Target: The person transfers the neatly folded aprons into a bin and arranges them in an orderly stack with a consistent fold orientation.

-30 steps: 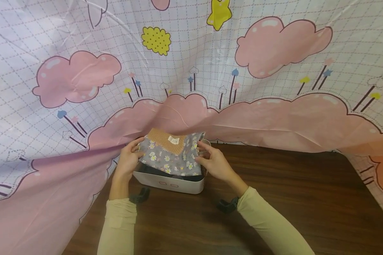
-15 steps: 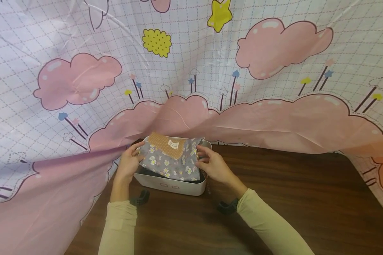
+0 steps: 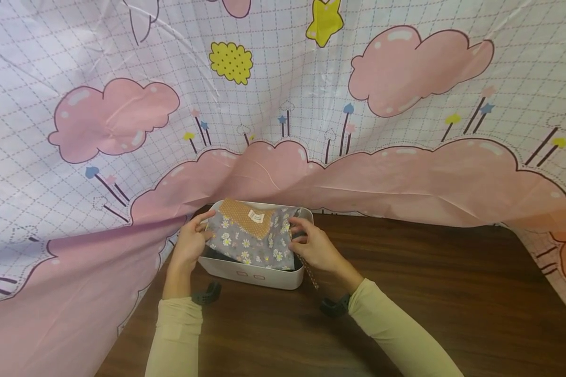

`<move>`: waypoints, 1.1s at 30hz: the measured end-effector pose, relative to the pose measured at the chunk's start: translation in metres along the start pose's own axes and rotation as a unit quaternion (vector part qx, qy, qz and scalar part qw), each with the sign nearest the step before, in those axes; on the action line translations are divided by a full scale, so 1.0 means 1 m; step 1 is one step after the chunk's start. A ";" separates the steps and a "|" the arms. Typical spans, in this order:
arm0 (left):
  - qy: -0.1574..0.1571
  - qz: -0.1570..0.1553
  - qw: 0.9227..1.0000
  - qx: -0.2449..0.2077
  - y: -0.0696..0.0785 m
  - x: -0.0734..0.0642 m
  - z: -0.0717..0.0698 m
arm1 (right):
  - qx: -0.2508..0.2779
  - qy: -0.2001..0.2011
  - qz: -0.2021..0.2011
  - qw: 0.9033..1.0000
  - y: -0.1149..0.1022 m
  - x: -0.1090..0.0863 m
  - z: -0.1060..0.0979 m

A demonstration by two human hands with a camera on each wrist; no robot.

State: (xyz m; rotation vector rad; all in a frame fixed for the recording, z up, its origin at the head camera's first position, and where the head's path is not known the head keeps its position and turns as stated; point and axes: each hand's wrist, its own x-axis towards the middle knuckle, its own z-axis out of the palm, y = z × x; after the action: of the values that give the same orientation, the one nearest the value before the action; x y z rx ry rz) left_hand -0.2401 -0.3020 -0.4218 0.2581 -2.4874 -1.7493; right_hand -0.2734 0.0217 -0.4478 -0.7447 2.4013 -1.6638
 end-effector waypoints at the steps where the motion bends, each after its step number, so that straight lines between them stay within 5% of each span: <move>1: 0.001 0.000 1.000 0.003 0.000 0.000 0.000 | -0.002 -0.002 0.002 1.000 0.000 0.001 0.001; 17: -0.002 -0.002 1.000 0.007 -0.005 0.002 -0.001 | -0.043 -0.008 -0.005 0.999 -0.002 0.004 0.006; 25: 0.029 0.044 0.986 0.160 -0.002 0.002 0.001 | -0.129 0.009 -0.019 0.991 -0.006 -0.002 0.003; 33: 0.035 0.062 0.985 0.159 0.000 0.001 0.004 | -0.109 0.040 -0.012 0.993 -0.002 -0.005 -0.001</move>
State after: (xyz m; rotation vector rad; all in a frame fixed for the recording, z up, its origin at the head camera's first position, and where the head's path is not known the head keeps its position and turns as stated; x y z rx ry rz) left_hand -0.2414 -0.2988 -0.4228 0.1778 -2.6578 -1.2722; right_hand -0.2684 0.0243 -0.4463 -0.7536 2.6712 -1.4826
